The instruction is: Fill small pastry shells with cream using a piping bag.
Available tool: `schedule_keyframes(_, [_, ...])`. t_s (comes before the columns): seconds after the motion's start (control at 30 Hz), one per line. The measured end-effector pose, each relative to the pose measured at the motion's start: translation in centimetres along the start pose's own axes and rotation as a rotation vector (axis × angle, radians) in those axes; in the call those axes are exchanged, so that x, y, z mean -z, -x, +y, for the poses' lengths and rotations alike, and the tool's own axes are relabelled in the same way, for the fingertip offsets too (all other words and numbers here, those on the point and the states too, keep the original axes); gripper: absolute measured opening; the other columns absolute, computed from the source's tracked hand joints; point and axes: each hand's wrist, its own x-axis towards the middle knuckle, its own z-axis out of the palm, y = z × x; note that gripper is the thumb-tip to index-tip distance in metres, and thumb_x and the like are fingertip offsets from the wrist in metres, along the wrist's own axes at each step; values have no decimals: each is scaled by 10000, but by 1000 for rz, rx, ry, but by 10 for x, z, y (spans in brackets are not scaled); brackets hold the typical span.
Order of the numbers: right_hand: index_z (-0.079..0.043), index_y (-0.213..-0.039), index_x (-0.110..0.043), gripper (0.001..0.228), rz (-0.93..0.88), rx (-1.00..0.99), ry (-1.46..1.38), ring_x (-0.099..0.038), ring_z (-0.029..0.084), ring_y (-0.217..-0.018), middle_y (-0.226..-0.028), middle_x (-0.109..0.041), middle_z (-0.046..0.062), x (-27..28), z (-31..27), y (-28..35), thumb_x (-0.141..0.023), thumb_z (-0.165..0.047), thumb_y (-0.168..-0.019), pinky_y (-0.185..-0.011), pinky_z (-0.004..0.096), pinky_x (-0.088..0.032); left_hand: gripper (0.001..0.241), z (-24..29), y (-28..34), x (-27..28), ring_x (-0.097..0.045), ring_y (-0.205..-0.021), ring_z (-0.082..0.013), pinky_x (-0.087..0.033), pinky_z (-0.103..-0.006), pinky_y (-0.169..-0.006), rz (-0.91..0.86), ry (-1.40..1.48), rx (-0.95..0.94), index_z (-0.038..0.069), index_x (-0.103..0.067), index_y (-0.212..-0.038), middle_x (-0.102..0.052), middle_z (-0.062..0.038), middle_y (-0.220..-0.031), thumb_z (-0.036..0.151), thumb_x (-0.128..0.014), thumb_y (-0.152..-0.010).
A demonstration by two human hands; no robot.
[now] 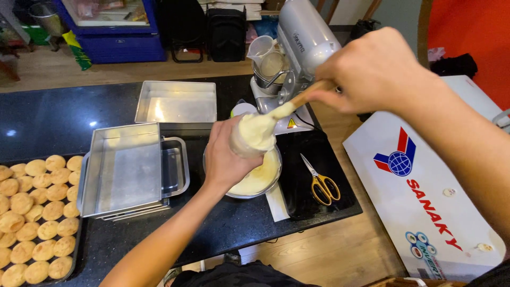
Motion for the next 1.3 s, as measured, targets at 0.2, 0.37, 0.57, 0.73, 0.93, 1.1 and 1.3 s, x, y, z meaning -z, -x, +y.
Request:
schedule_keyframes(0.2, [-220, -723, -713, 408, 264, 253, 149, -668, 184, -671, -682, -640, -59, 45, -19, 0, -714, -608, -849, -612, 341, -499, 817, -15, 4, -4, -673, -1112, -318, -540, -413, -970, 69, 45, -27, 86, -615, -1263, -662, -126, -1168, 247, -936, -529])
schedule_keyframes(0.37, [-219, -735, -701, 350, 306, 329, 166, -651, 157, -716, -714, -631, -74, 54, -20, 2, -735, -556, -825, -636, 319, -470, 842, -18, 9, -7, -684, -1110, -289, -532, -402, -975, 4, 75, 56, 74, -621, -1251, -689, -123, -1169, 283, -959, -508])
schedule_keyframes(0.57, [-217, -701, -660, 356, 342, 305, 208, -604, 125, -697, -700, -590, -84, 41, -37, 16, -754, -522, -859, -620, 304, -430, 829, -19, 7, -10, -706, -1086, -207, -554, -363, -972, -74, 367, 277, 48, -614, -1262, -717, -95, -1178, 216, -953, -524])
schedule_keyframes(0.73, [-210, -664, -634, 365, 462, 344, 235, -567, 101, -655, -675, -561, -88, 41, -25, 33, -784, -469, -873, -587, 278, -395, 783, -25, 10, -2, -726, -1038, -194, -595, -363, -934, -95, 655, 558, 25, -596, -1269, -734, -97, -1148, 94, -915, -558])
schedule_keyframes(0.93, [-174, -828, -794, 250, 372, 217, 99, -541, 150, -581, -661, -620, -52, -1, 49, 69, -838, -417, -796, -588, 341, -379, 772, -48, 16, 27, -717, -1079, -194, -584, -349, -958, -17, 533, 485, 23, -595, -1282, -732, -90, -1175, 86, -933, -590])
schedule_keyframes(1.1, [-160, -884, -777, 380, 262, -126, -166, -600, 164, -565, -679, -669, -7, -69, 28, 71, -782, -536, -941, -529, 322, -461, 853, -63, 28, 60, -688, -1138, -205, -562, -363, -1014, -13, 407, 280, 22, -559, -1325, -696, -97, -1231, 152, -958, -581])
schedule_keyframes(1.3, [-198, -756, -816, 437, -507, -406, -265, -735, 267, -674, -682, -720, 81, -199, -79, 23, -665, -595, -861, -628, 411, -551, 910, -52, 39, 108, -679, -1169, -195, -542, -366, -1061, -33, 286, 144, 14, -541, -1373, -687, -94, -1256, 180, -952, -579])
